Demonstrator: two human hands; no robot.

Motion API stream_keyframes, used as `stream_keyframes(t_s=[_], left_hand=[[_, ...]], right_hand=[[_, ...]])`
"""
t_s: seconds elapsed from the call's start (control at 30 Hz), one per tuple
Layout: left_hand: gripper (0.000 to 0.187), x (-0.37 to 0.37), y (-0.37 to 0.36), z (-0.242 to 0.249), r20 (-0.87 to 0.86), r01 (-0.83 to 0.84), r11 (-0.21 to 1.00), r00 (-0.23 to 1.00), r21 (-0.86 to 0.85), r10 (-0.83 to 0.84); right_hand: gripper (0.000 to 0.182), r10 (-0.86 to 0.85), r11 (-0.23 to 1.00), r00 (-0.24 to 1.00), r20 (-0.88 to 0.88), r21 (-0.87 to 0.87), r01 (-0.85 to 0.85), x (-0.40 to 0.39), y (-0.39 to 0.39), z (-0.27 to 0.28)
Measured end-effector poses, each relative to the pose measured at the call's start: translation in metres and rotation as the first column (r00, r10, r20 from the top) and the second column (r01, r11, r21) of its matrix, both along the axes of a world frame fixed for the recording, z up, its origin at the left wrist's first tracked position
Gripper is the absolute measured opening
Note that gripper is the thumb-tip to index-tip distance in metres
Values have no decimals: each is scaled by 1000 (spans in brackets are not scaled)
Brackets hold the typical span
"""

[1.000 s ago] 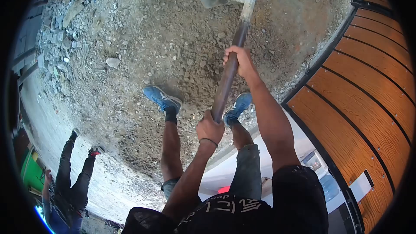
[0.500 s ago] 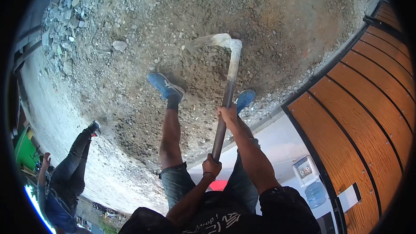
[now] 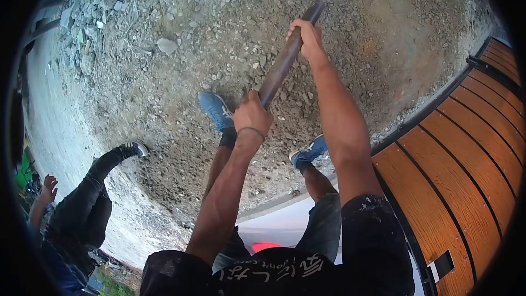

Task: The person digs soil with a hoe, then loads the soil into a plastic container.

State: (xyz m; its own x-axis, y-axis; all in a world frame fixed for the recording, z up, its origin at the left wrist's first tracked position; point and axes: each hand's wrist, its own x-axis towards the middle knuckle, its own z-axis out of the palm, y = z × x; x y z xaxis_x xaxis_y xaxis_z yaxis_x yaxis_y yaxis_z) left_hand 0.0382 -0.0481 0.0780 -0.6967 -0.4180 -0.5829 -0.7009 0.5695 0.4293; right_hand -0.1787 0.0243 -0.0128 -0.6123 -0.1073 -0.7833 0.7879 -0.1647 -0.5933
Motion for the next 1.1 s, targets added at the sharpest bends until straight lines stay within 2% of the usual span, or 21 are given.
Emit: stream_keyframes(t_s=[0.03, 0.1, 0.13, 0.23, 0.27, 0.33, 0.37, 0.47, 0.5, 0.53, 0.57, 0.63, 0.7, 0.73, 0.77, 0.83, 0.93, 0.97, 1.0, 1.1], left_hand=[[30, -15, -16, -6, -8, 10, 1000, 1000, 10, -10], [31, 13, -7, -21, 54, -22, 999, 998, 29, 20], [32, 29, 3, -28, 94, -31, 999, 995, 44, 27], [33, 130, 58, -44, 287, -205, 958, 947, 202, 142], [34, 155, 78, -32, 363, -242, 938, 921, 250, 141], [31, 193, 107, 4, 414, -263, 932, 899, 248, 144], [31, 218, 119, 18, 420, -261, 926, 898, 272, 129], [32, 265, 150, 75, 576, -323, 887, 814, 330, 82], [33, 275, 163, 97, 587, -331, 883, 806, 333, 81], [33, 290, 181, 114, 594, -350, 871, 800, 344, 87], [38, 301, 199, 132, 576, -392, 856, 805, 337, 142], [43, 300, 215, 171, 600, -439, 816, 786, 377, 146], [44, 309, 229, 182, 570, -471, 775, 802, 421, 178], [44, 297, 220, 190, 575, -473, 772, 800, 425, 173], [41, 281, 211, 186, 568, -499, 762, 795, 413, 213], [37, 244, 182, 155, 510, -528, 763, 803, 372, 308], [35, 185, 116, 84, 296, -434, 874, 883, 219, 365], [36, 162, 88, 63, 269, -428, 884, 888, 189, 373], [33, 144, 66, 39, 222, -425, 893, 894, 147, 389], [33, 122, 38, -1, 228, -446, 889, 881, 109, 414]], right_hand=[[10, 23, 1000, 1000, 17, 6, -24, -4, -9, -20], [10, 121, 977, 982, 144, 158, -144, -4, -19, -46], [8, 77, 987, 973, 216, 119, -104, 26, -14, -52], [8, 172, 911, 930, 326, 307, -276, 124, 14, -58], [10, 212, 919, 927, 310, 261, -297, 150, 26, -42], [10, 229, 913, 869, 438, 214, -348, 195, 50, -32], [10, 239, 910, 868, 436, 211, -357, 221, 56, -27], [12, 180, 891, 867, 464, 296, -343, 291, 99, 13], [16, 156, 885, 893, 423, 341, -316, 309, 112, 30], [22, 177, 853, 849, 498, 352, -384, 318, 124, 48], [27, 188, 849, 860, 475, 362, -386, 323, 133, 71], [32, 219, 844, 871, 439, 362, -395, 324, 141, 110], [34, 294, 839, 888, 354, 350, -417, 320, 146, 133], [33, 349, 793, 873, 342, 388, -469, 310, 139, 137], [33, 351, 791, 871, 344, 390, -472, 296, 129, 137], [30, 278, 883, 912, 302, 294, -367, 255, 94, 125], [24, 344, 904, 914, 216, 185, -384, 177, 14, 76], [23, 417, 885, 894, 165, 152, -441, 153, -14, 58], [18, 445, 863, 884, 147, 193, -466, 135, -39, 40], [12, 530, 807, 830, 172, 197, -556, 117, -76, -5]])
